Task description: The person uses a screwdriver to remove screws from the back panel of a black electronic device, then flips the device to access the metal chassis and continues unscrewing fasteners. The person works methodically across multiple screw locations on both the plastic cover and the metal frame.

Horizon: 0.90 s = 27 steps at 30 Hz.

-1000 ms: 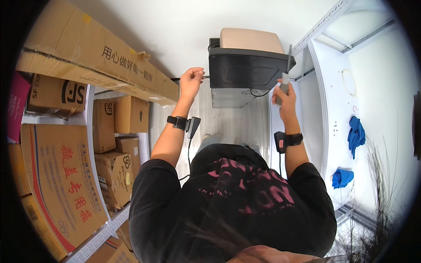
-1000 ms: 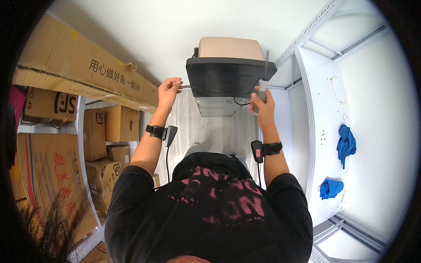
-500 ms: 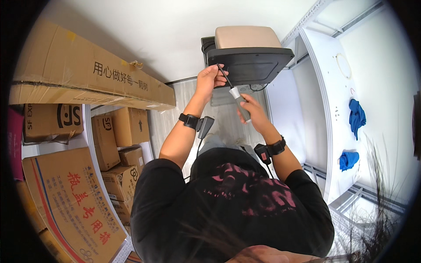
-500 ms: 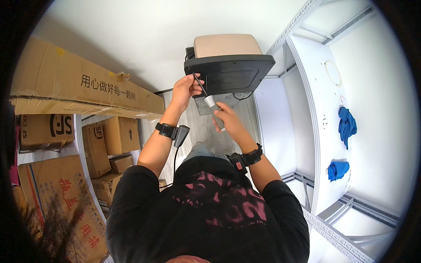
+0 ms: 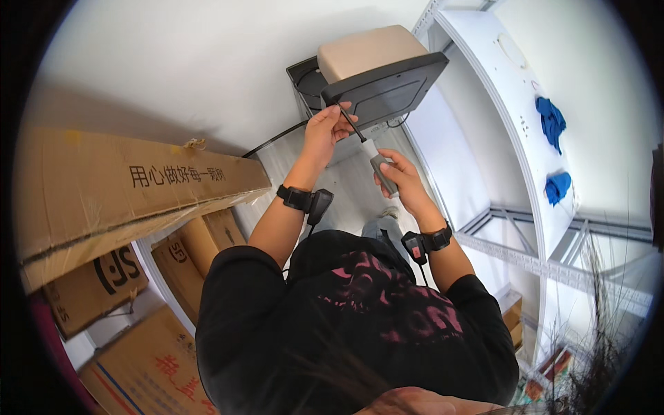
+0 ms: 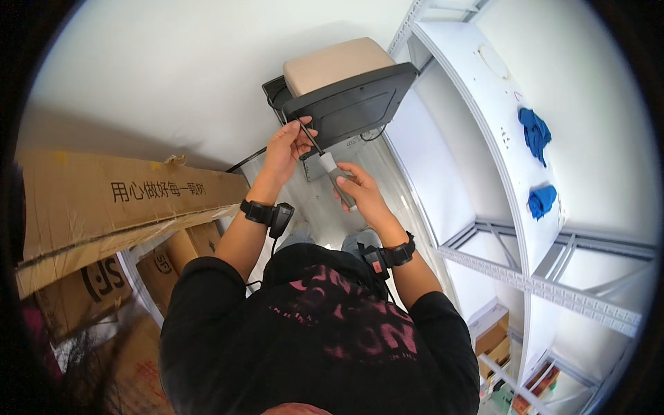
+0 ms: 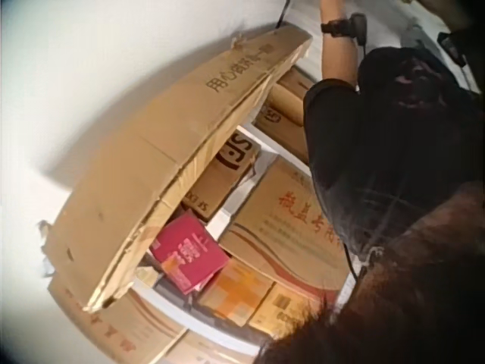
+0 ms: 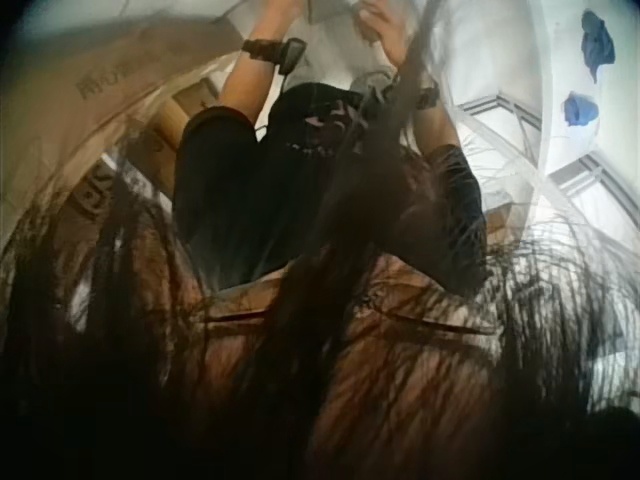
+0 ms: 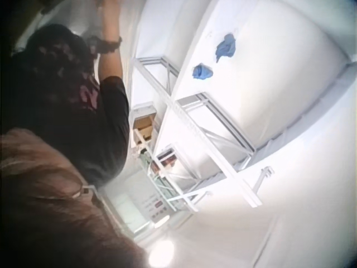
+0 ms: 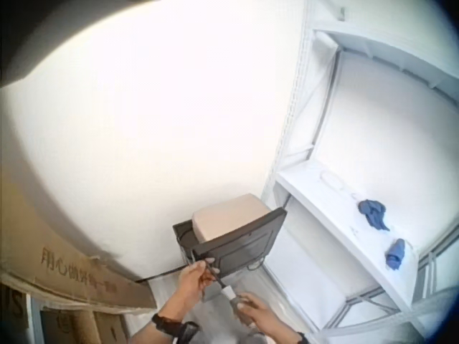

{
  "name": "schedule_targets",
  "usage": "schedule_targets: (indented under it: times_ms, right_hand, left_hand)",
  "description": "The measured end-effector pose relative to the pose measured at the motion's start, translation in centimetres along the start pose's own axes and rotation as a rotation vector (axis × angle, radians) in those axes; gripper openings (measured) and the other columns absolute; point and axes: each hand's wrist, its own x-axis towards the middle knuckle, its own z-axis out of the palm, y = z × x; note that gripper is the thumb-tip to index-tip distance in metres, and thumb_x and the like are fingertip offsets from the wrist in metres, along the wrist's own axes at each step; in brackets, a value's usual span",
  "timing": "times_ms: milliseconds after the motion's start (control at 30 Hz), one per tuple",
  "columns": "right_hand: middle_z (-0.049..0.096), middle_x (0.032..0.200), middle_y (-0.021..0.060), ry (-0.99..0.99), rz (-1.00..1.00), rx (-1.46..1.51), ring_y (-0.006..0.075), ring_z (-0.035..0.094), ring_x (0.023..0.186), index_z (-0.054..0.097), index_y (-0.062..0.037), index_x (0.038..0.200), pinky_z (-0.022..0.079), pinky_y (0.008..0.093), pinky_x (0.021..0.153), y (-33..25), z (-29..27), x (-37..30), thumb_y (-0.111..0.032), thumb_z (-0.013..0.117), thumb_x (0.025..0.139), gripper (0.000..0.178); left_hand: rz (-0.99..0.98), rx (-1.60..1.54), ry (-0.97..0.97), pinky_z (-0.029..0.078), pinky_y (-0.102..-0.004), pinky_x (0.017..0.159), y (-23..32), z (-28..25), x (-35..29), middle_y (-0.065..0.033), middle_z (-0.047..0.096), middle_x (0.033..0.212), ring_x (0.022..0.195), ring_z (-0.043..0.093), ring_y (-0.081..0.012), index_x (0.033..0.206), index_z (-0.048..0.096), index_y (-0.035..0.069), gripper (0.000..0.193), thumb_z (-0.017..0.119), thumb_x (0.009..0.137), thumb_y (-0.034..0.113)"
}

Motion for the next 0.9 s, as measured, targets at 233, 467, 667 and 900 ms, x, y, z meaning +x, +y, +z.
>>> schedule_targets:
  times_ms: [233, 467, 667, 900]
  right_hand:
    - [0.058, 0.072, 0.0074, 0.069, -0.031, 0.077, 0.0120, 0.050, 0.050, 0.049, -0.0061, 0.124, 0.036, 0.0236, 0.045, 0.5, 2.1, -0.2, -0.022, 0.052, 0.092, 0.035]
    - [0.058, 0.072, 0.0054, 0.082, -0.001, 0.111, 0.0111, 0.049, 0.050, 0.049, -0.0035, 0.123, 0.036, 0.0237, 0.045, 0.1, 2.5, 0.0, -0.022, 0.051, 0.092, 0.036]
    - [0.057, 0.071, 0.0054, 0.094, 0.007, 0.134, 0.0109, 0.049, 0.050, 0.049, -0.0040, 0.123, 0.035, 0.0231, 0.045, -0.1, 2.6, -0.1, -0.023, 0.052, 0.092, 0.036]
    - [0.057, 0.072, 0.0060, 0.074, 0.019, 0.184, 0.0108, 0.048, 0.050, 0.050, -0.0037, 0.122, 0.033, 0.0233, 0.044, -0.3, 2.5, 0.0, -0.024, 0.051, 0.093, 0.036]
  left_hand:
    - [-0.037, -0.010, -0.055, 0.049, -0.0228, 0.067, 0.4, -0.7, 0.3, -0.0076, 0.067, 0.090, 0.073, 0.060, -0.0103, 0.116, 0.057, 0.003, 0.031, 0.045, 0.098, 0.026]
    - [-0.039, -0.037, -0.042, 0.047, -0.0229, 0.067, 0.6, -1.3, 0.6, -0.0076, 0.068, 0.089, 0.073, 0.060, -0.0099, 0.109, 0.062, 0.006, 0.028, 0.049, 0.096, 0.027]
    - [-0.057, -0.034, -0.048, 0.047, -0.0243, 0.068, 1.0, -1.0, 0.4, -0.0084, 0.067, 0.091, 0.075, 0.059, -0.0114, 0.110, 0.059, 0.004, 0.028, 0.047, 0.097, 0.026]
    - [-0.048, -0.037, -0.024, 0.047, -0.0237, 0.067, 0.9, -0.8, 0.4, -0.0078, 0.067, 0.090, 0.073, 0.058, -0.0106, 0.109, 0.060, 0.005, 0.028, 0.047, 0.097, 0.026]
